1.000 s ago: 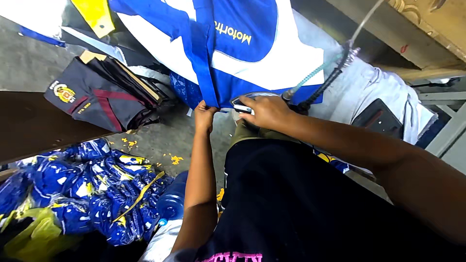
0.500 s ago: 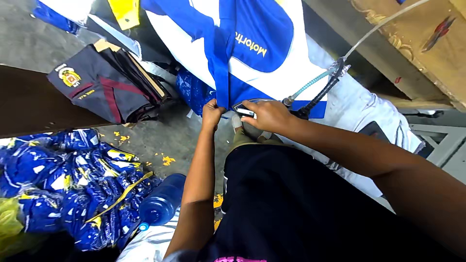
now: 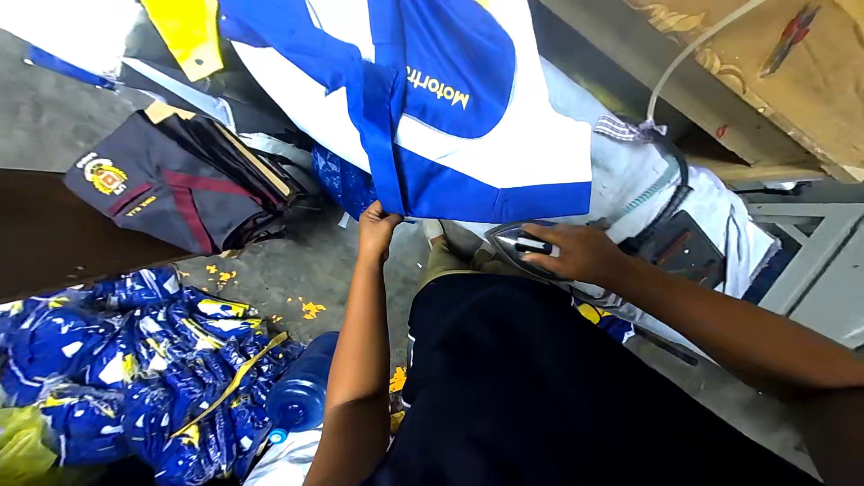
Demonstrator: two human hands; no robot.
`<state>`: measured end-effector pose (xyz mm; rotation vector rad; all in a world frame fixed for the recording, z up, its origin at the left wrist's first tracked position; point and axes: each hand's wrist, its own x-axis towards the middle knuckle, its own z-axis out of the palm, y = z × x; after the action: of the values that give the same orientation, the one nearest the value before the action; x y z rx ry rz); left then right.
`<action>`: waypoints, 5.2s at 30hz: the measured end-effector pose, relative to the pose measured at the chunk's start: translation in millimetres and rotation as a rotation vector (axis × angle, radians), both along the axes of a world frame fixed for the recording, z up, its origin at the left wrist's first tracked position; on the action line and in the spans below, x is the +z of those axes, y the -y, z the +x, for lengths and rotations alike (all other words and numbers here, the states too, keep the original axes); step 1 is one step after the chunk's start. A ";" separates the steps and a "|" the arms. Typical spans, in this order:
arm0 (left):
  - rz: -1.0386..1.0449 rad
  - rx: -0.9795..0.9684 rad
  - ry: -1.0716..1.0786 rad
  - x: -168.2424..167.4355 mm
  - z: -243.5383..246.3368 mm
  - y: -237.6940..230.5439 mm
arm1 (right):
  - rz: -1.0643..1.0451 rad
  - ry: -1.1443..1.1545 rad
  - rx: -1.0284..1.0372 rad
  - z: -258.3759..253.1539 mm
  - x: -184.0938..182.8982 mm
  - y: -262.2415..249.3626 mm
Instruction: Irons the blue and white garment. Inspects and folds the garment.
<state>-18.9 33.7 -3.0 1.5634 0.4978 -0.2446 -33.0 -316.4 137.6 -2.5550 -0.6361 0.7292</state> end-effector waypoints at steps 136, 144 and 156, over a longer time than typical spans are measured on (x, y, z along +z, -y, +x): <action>-0.138 0.336 0.851 278.8 -103.4 -211.5 | 0.469 -0.274 0.132 157.8 -25.0 -360.3; 0.046 0.379 0.883 317.9 -157.0 -212.0 | 0.559 -1.030 0.394 33.5 -26.0 -416.0; 0.168 0.317 0.524 308.8 -199.4 -215.2 | 0.792 -0.568 -0.303 176.7 49.5 -349.6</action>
<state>-218.3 248.9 305.8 1.6075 0.3475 0.4512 143.7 33.2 187.1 -1.5701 -0.2522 0.8285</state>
